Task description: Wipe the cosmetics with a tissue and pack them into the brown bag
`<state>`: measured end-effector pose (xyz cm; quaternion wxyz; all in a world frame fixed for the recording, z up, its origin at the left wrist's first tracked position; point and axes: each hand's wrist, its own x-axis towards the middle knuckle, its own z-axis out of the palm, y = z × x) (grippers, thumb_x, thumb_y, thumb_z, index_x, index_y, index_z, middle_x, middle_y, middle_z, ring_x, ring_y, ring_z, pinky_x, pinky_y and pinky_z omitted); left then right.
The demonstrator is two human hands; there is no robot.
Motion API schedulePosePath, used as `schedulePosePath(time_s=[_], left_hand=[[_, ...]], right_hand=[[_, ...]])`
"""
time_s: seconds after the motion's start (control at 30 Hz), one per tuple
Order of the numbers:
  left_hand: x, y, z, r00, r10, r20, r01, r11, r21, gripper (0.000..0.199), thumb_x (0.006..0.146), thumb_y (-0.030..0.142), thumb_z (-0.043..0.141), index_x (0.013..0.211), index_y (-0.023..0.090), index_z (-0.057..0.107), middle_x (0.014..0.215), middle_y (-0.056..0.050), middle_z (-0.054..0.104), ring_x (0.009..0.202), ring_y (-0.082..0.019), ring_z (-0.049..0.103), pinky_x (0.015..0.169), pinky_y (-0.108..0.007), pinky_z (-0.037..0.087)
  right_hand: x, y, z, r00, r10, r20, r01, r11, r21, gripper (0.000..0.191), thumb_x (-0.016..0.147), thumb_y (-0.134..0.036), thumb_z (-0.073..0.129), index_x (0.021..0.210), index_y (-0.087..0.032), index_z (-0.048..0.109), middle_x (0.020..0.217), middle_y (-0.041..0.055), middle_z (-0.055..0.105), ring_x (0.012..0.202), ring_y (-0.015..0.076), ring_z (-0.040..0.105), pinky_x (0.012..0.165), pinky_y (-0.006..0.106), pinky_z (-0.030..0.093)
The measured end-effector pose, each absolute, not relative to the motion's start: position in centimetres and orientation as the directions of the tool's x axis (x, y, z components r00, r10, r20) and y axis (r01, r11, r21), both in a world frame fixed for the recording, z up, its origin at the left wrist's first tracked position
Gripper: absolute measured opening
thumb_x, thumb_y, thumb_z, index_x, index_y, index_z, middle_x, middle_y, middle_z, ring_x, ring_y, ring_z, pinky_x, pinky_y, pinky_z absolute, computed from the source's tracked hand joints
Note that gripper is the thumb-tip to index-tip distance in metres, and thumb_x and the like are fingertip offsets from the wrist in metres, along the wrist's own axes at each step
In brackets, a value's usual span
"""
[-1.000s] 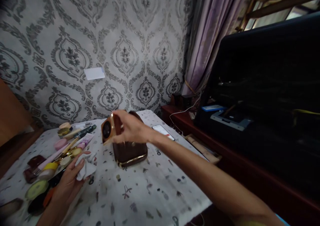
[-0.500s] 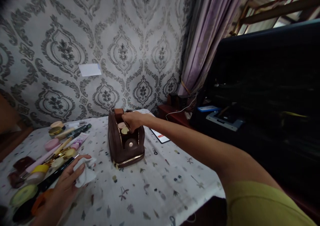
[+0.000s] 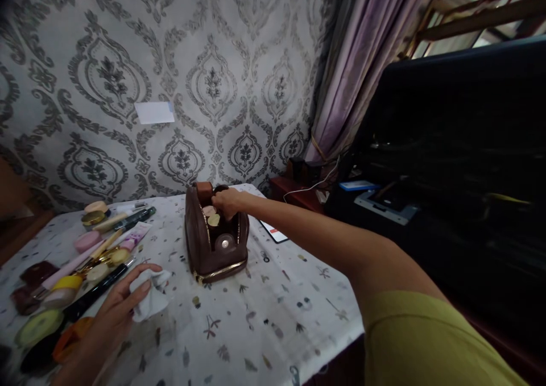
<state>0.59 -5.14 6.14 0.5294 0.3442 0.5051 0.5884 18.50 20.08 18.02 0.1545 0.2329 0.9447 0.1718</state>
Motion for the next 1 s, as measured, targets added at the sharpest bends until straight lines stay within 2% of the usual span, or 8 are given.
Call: schedulePosePath(time_s=[0.13, 0.23, 0.47, 0.6, 0.7, 0.83, 1.0], left_hand=[[0.8, -5.2, 6.5, -0.202, 0.971, -0.130, -0.254, 0.076, 0.964, 0.049, 0.068, 0.049, 0.081, 0.105, 0.023, 0.063, 0.072, 0.001, 0.066, 0.055, -0.013, 0.054, 0.050, -0.019, 0.039], [0.9, -5.3, 6.8, -0.199, 0.971, -0.129, -0.233, 0.081, 0.969, 0.046, 0.067, 0.049, 0.081, 0.102, 0.023, 0.065, 0.069, 0.001, 0.065, 0.054, -0.013, 0.055, 0.050, -0.019, 0.039], [1.1, -5.5, 7.0, -0.222, 0.968, -0.116, -0.104, 0.095, 0.990, 0.047, 0.071, 0.054, 0.076, 0.104, 0.023, 0.066, 0.052, 0.005, 0.052, 0.043, -0.010, 0.040, 0.044, -0.019, 0.025], [1.6, -5.7, 7.3, -0.245, 0.967, -0.068, 0.026, 0.076, 0.997, 0.045, 0.073, 0.056, 0.074, 0.103, 0.023, 0.068, 0.047, 0.007, 0.042, 0.043, -0.010, 0.029, 0.044, -0.021, 0.018], [2.1, -5.8, 7.4, -0.289, 0.957, -0.039, 0.056, 0.058, 0.997, 0.040, 0.071, 0.053, 0.075, 0.099, 0.024, 0.071, 0.046, 0.007, 0.036, 0.043, -0.011, 0.022, 0.045, -0.023, 0.013], [2.3, -5.7, 7.2, -0.278, 0.960, 0.018, 0.117, 0.015, 0.993, 0.036, 0.072, 0.052, 0.073, 0.095, 0.024, 0.072, 0.050, 0.006, 0.039, 0.046, -0.012, 0.025, 0.046, -0.023, 0.016], [1.6, -5.5, 6.5, -0.186, 0.982, -0.012, 0.218, 0.054, 0.974, 0.038, 0.074, 0.052, 0.072, 0.101, 0.025, 0.071, 0.054, 0.005, 0.042, 0.049, -0.012, 0.032, 0.046, -0.022, 0.023]], right_hand=[[18.3, 20.5, 17.9, -0.818, 0.526, -0.234, 0.420, 0.823, 0.382, 0.067, 0.067, -0.027, 0.078, 0.128, -0.010, 0.055, 0.118, 0.0149, 0.067, 0.105, 0.0286, 0.066, 0.078, 0.030, 0.052], [18.0, 20.6, 17.7, -0.808, 0.541, -0.231, 0.428, 0.810, 0.401, 0.062, 0.066, -0.025, 0.078, 0.124, -0.013, 0.060, 0.119, 0.0141, 0.067, 0.106, 0.0283, 0.066, 0.079, 0.030, 0.053], [18.0, 20.8, 16.5, -0.793, 0.576, -0.199, 0.443, 0.769, 0.460, 0.055, 0.071, -0.021, 0.074, 0.123, -0.009, 0.063, 0.126, 0.0212, 0.062, 0.115, 0.0332, 0.062, 0.090, 0.037, 0.052], [17.9, 20.9, 16.0, -0.785, 0.588, -0.196, 0.446, 0.756, 0.479, 0.053, 0.075, -0.022, 0.071, 0.125, -0.009, 0.062, 0.127, 0.0226, 0.061, 0.116, 0.0346, 0.061, 0.092, 0.041, 0.052], [17.7, 20.9, 15.9, -0.777, 0.598, -0.195, 0.453, 0.748, 0.485, 0.046, 0.077, -0.022, 0.069, 0.122, -0.010, 0.064, 0.129, 0.0225, 0.060, 0.118, 0.0349, 0.059, 0.092, 0.041, 0.051], [17.6, 20.8, 16.0, -0.765, 0.608, -0.215, 0.457, 0.746, 0.485, 0.035, 0.080, -0.018, 0.065, 0.115, -0.012, 0.068, 0.123, 0.0203, 0.066, 0.117, 0.0328, 0.061, 0.092, 0.039, 0.051], [17.9, 21.0, 16.0, -0.751, 0.619, -0.229, 0.465, 0.742, 0.483, 0.030, 0.081, -0.015, 0.063, 0.111, -0.012, 0.070, 0.115, 0.0194, 0.070, 0.112, 0.0307, 0.065, 0.092, 0.038, 0.050]])
